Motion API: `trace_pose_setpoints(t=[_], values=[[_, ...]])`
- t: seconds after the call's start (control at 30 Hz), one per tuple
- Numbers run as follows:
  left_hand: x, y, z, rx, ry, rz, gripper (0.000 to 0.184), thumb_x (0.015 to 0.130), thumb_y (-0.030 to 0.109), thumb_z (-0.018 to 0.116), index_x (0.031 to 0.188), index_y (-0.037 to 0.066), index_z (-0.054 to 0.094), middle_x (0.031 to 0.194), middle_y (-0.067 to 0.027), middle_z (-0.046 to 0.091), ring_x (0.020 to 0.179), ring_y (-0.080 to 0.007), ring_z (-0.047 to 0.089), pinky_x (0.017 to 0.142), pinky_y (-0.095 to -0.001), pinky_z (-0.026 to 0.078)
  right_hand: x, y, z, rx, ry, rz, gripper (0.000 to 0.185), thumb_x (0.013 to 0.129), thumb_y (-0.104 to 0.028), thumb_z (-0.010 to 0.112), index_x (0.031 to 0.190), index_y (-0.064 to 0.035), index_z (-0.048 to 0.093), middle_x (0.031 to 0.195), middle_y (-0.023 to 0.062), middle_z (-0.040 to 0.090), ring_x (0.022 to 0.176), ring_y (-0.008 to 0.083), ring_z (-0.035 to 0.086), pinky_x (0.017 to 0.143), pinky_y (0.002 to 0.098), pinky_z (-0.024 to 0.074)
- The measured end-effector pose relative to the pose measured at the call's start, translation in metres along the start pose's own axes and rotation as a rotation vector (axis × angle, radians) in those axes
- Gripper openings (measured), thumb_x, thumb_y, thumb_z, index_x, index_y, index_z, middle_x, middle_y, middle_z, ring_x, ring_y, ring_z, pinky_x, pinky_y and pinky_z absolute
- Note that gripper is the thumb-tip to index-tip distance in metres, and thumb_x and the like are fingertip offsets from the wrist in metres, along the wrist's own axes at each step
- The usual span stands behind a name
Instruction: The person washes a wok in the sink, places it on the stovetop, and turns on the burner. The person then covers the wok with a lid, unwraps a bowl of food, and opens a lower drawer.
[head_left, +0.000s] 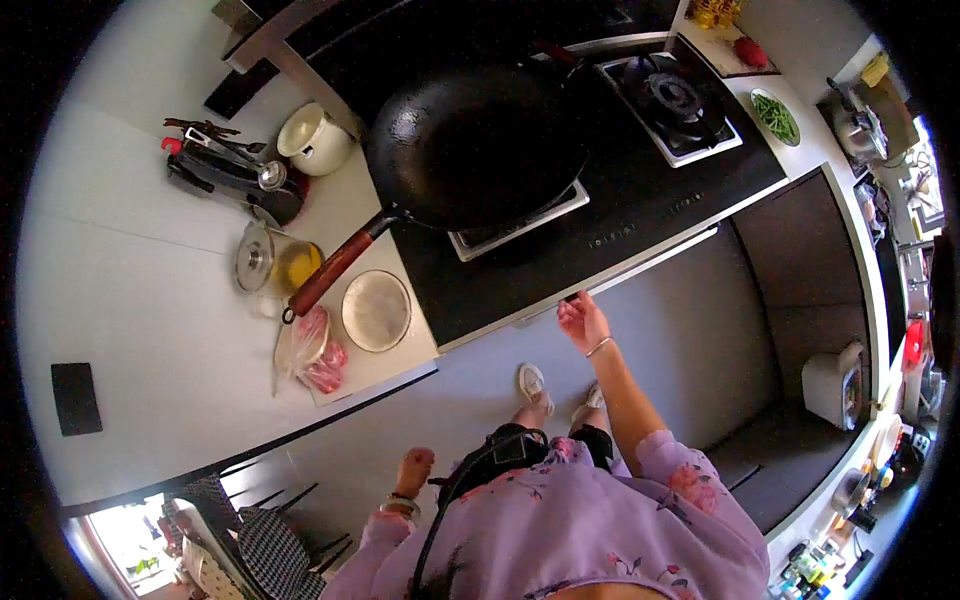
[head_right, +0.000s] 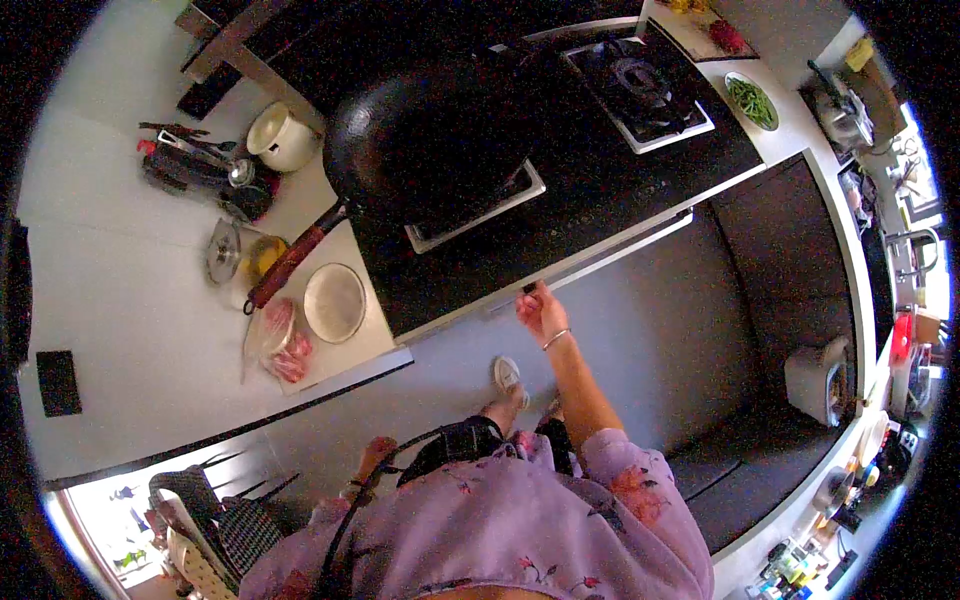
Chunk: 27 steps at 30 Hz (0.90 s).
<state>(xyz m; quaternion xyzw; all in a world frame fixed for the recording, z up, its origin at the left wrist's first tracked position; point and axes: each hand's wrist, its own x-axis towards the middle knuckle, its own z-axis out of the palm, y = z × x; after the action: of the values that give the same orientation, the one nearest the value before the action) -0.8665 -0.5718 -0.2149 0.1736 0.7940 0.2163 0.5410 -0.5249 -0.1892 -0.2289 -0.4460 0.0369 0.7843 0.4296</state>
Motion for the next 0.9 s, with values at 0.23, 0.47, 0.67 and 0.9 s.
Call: trace_pose_setpoints(t=[0.23,0.47,0.67,0.9], values=[[-0.023,0.019,0.018,-0.116,0.038,0.182,0.018,0.085,0.021,0.060,0.092,0.005,0.065,0.073,-0.0022,0.063,0.059,-0.0107,0.054,0.054,-0.0262,0.045,0.002,-0.009,-0.003,0.219,-0.227,0.223,0.033,0.092,-0.030,0.058,0.074,-0.0032,0.053,0.074,0.0099,0.061,0.060,0.0178,0.058,0.055,0.0265,0.0500],[-0.071,0.011,0.067,-0.122,0.012,-0.050,0.019,0.086,0.022,0.061,0.094,0.004,0.064,0.078,-0.0027,0.063,0.063,-0.0090,0.054,0.055,-0.0234,0.044,0.007,-0.014,-0.008,0.161,-0.301,0.280,0.043,0.093,-0.042,0.053,0.084,-0.0009,0.057,0.078,0.0075,0.063,0.063,0.0146,0.058,0.054,0.0240,0.0481],[-0.085,-0.042,0.087,-0.216,0.009,-0.176,0.021,0.087,0.023,0.062,0.095,0.004,0.063,0.076,-0.0028,0.061,0.061,-0.0101,0.053,0.056,-0.0238,0.045,0.017,-0.015,-0.018,0.144,-0.268,0.314,0.040,0.092,-0.039,0.056,0.086,0.0009,0.059,0.078,0.0069,0.062,0.068,0.0148,0.057,0.055,0.0234,0.0456],[-0.105,0.012,0.119,-0.133,0.000,0.079,0.022,0.090,0.025,0.062,0.099,0.004,0.062,0.076,0.0001,0.059,0.066,-0.0089,0.052,0.059,-0.0236,0.044,0.016,-0.016,-0.018,0.131,-0.228,0.265,0.037,0.087,-0.035,0.067,0.073,-0.0078,0.046,0.077,0.0107,0.062,0.068,0.0182,0.060,0.052,0.0253,0.0476]])
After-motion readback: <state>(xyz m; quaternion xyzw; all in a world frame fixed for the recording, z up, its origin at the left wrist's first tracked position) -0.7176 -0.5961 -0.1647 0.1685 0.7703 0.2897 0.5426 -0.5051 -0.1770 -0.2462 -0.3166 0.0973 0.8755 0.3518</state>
